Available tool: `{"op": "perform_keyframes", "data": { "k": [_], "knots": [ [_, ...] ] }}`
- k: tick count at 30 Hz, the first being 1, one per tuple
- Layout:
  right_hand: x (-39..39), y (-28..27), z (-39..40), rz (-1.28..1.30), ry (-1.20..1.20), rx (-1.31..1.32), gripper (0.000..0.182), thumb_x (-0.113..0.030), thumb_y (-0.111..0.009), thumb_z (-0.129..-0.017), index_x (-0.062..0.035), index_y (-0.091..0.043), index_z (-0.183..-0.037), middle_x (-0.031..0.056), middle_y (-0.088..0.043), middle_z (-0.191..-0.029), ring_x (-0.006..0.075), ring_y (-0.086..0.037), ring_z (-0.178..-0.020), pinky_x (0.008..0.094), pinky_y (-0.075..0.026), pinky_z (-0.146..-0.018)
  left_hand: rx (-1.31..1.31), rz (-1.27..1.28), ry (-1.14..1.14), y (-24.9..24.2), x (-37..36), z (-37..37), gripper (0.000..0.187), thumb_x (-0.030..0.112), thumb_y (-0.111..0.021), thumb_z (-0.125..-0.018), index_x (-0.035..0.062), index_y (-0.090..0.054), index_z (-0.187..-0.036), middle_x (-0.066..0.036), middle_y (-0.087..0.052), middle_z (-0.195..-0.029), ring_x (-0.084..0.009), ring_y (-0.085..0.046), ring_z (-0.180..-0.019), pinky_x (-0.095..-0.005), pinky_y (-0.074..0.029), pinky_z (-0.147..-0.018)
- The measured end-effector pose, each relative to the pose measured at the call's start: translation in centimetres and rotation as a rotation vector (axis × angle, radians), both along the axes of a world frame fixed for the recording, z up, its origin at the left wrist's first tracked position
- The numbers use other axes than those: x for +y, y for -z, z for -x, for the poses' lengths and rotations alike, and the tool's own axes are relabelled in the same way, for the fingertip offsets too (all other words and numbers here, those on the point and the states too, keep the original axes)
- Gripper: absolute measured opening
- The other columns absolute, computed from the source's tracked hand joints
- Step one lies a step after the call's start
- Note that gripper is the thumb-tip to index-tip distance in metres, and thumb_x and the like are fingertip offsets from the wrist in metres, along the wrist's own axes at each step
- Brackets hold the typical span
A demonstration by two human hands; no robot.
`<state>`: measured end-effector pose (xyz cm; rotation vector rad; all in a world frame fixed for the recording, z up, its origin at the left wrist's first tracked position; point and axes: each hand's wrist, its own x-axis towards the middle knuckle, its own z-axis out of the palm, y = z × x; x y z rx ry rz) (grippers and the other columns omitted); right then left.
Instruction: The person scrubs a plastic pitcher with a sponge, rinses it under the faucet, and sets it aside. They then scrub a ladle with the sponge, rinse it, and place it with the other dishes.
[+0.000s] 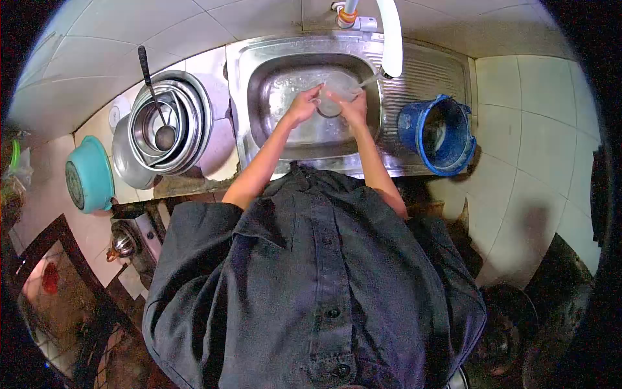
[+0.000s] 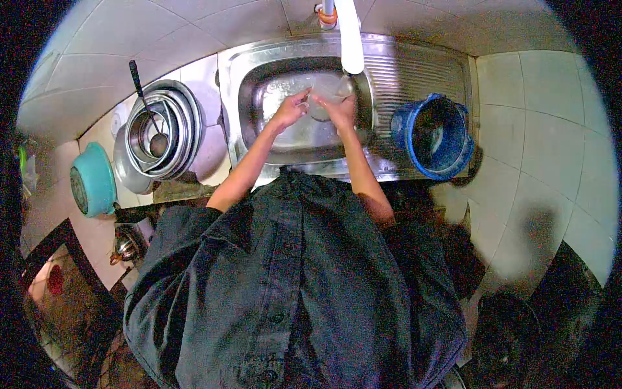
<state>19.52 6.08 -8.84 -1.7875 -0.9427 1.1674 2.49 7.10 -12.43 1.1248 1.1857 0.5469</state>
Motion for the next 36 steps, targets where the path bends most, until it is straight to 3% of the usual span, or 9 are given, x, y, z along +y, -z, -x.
{"op": "perform_keyframes", "data": {
  "k": [8, 13, 19, 25, 27, 28, 31, 32, 36],
  "knots": [
    [-0.1, 0.7, -0.3, -0.156, -0.073, -0.158, 0.097, -0.034, -0.094, -0.049, -0.0009, -0.041, -0.123, 0.0156, -0.058, -0.117, 0.0267, -0.059, -0.106, 0.0372, -0.049, -0.090, -0.039, -0.012, -0.043, -2.5, 0.5, 0.0, 0.060, -0.005, -0.057, -0.085, 0.0077, -0.043, -0.142, -0.008, -0.057, -0.128, -0.0172, -0.054, -0.114, -0.0294, -0.047, -0.091],
    [-0.9, -0.5, -0.4, -0.413, -0.127, -0.084, 0.106, -0.029, -0.095, -0.048, -0.0020, -0.034, -0.130, 0.0174, -0.058, -0.117, 0.0282, -0.058, -0.108, 0.0394, -0.048, -0.093, -0.675, 0.387, -0.029, -4.4, 0.3, 1.2, 0.056, 0.010, -0.069, -0.083, 0.0082, -0.046, -0.135, -0.008, -0.055, -0.127, -0.0213, -0.054, -0.117, -0.0437, -0.041, -0.100],
    [-1.5, -0.9, -0.1, -0.355, -0.150, -0.106, 0.105, -0.025, -0.095, -0.051, -0.0022, -0.032, -0.132, 0.0169, -0.054, -0.124, 0.0270, -0.055, -0.115, 0.0397, -0.046, -0.098, -0.734, 0.382, -0.289, -2.4, -0.8, -0.9, 0.097, 0.014, -0.076, -0.078, 0.0080, -0.009, -0.149, -0.010, -0.058, -0.114, -0.0211, -0.058, -0.105, -0.0428, -0.045, -0.090],
    [-0.7, -2.5, -1.5, -0.468, -0.338, -0.114, 0.100, -0.028, -0.094, -0.052, -0.0030, -0.036, -0.130, 0.0128, -0.058, -0.117, 0.0269, -0.057, -0.112, 0.0390, -0.047, -0.096, -0.689, 0.386, -0.378, 4.1, -0.2, -1.9, 0.056, 0.022, -0.064, -0.083, 0.0065, -0.041, -0.132, -0.008, -0.056, -0.115, -0.0223, -0.057, -0.102, -0.0434, -0.047, -0.084],
    [-1.1, -3.2, -2.1, -0.549, -0.233, -0.327, 0.089, -0.025, -0.094, -0.054, -0.0039, -0.044, -0.126, 0.0135, -0.056, -0.122, 0.0240, -0.056, -0.112, 0.0358, -0.045, -0.096, -0.481, 0.298, -0.470, 3.4, 0.3, -2.6, 0.045, 0.033, -0.061, -0.082, 0.0070, -0.050, -0.116, -0.008, -0.055, -0.111, -0.0218, -0.055, -0.104, -0.0440, -0.048, -0.080],
    [-1.3, -5.7, -2.0, -0.528, -0.243, -0.375, 0.053, -0.018, -0.085, -0.066, -0.0025, -0.057, -0.108, 0.0121, -0.062, -0.111, 0.0269, -0.059, -0.107, 0.0375, -0.046, -0.093, -0.380, 0.266, -0.428, 3.4, 0.8, -2.4, 0.050, 0.036, -0.062, -0.077, 0.0061, -0.049, -0.115, -0.009, -0.055, -0.109, -0.0226, -0.054, -0.106, -0.0457, -0.047, -0.080],
    [-0.3, -3.9, -2.4, -0.722, -0.380, -0.622, 0.023, -0.013, -0.075, -0.075, -0.0008, -0.063, -0.090, 0.0139, -0.063, -0.091, 0.0329, -0.060, -0.095, 0.0415, -0.046, -0.092, -0.266, 0.246, -0.615, 2.9, 0.9, -3.4, 0.039, 0.034, -0.055, -0.084, 0.0024, -0.054, -0.107, -0.012, -0.058, -0.105, -0.0225, -0.058, -0.097, -0.0419, -0.047, -0.080],
    [-0.1, -4.1, -2.4, -0.786, -0.389, -0.763, 0.008, -0.010, -0.065, -0.081, -0.0016, -0.065, -0.080, 0.0140, -0.065, -0.085, 0.0340, -0.060, -0.092, 0.0430, -0.046, -0.091, -0.100, 0.166, -0.482, 1.0, 1.1, -2.9, 0.048, 0.039, -0.058, -0.081, 0.0008, -0.051, -0.108, -0.012, -0.057, -0.101, -0.0241, -0.057, -0.094, -0.0399, -0.047, -0.077],
    [0.9, -4.0, -1.6, -0.539, -0.664, -0.677, 0.017, -0.015, -0.057, -0.085, -0.0044, -0.069, -0.092, 0.0135, -0.068, -0.093, 0.0337, -0.063, -0.096, 0.0444, -0.043, -0.094, 0.174, -0.014, -0.379, 4.0, 1.5, -3.1, 0.054, 0.044, -0.058, -0.079, -0.0017, -0.052, -0.107, -0.017, -0.058, -0.104, -0.0252, -0.058, -0.095, -0.0365, -0.048, -0.076]
  ]
}}
